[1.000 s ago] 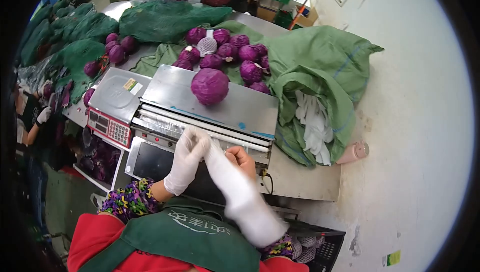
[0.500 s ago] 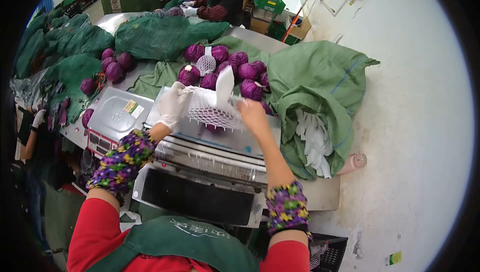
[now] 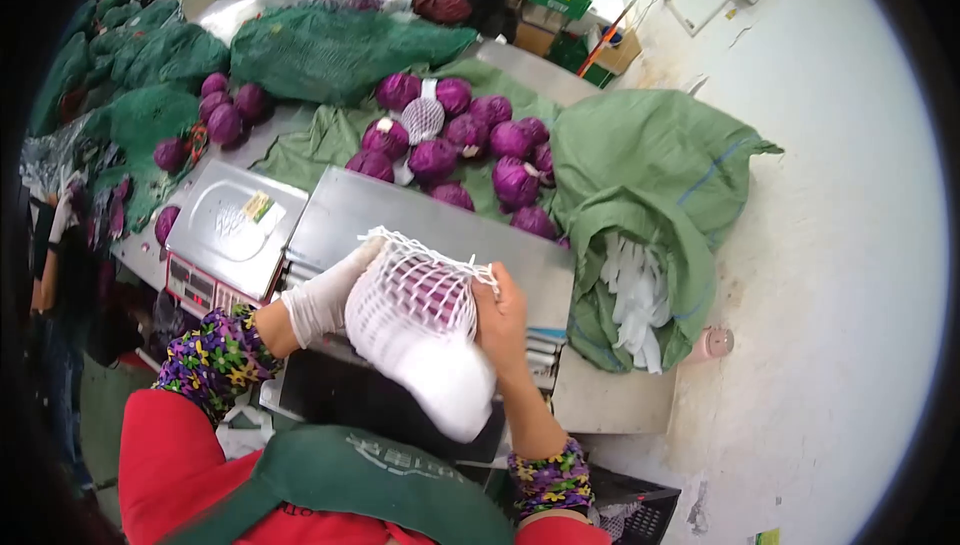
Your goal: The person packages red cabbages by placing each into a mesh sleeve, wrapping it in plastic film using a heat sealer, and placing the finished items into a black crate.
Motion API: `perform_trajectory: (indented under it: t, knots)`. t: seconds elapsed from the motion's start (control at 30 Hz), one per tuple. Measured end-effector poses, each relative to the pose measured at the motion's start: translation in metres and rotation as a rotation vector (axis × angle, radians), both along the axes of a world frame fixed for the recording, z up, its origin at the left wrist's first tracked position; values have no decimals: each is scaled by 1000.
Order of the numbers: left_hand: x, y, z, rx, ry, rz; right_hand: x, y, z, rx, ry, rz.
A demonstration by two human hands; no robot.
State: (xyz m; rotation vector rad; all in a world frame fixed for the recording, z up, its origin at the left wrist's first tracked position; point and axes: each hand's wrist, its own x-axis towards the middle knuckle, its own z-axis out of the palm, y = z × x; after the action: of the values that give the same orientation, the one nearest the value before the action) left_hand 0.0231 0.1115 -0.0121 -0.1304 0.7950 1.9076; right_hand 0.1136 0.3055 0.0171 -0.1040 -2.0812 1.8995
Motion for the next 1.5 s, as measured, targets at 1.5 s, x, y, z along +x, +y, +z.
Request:
perform_trajectory:
  t: [1.5]
  knots:
    - [10, -233, 13, -269, 635, 978, -108, -282, -17, -587, -318, 500]
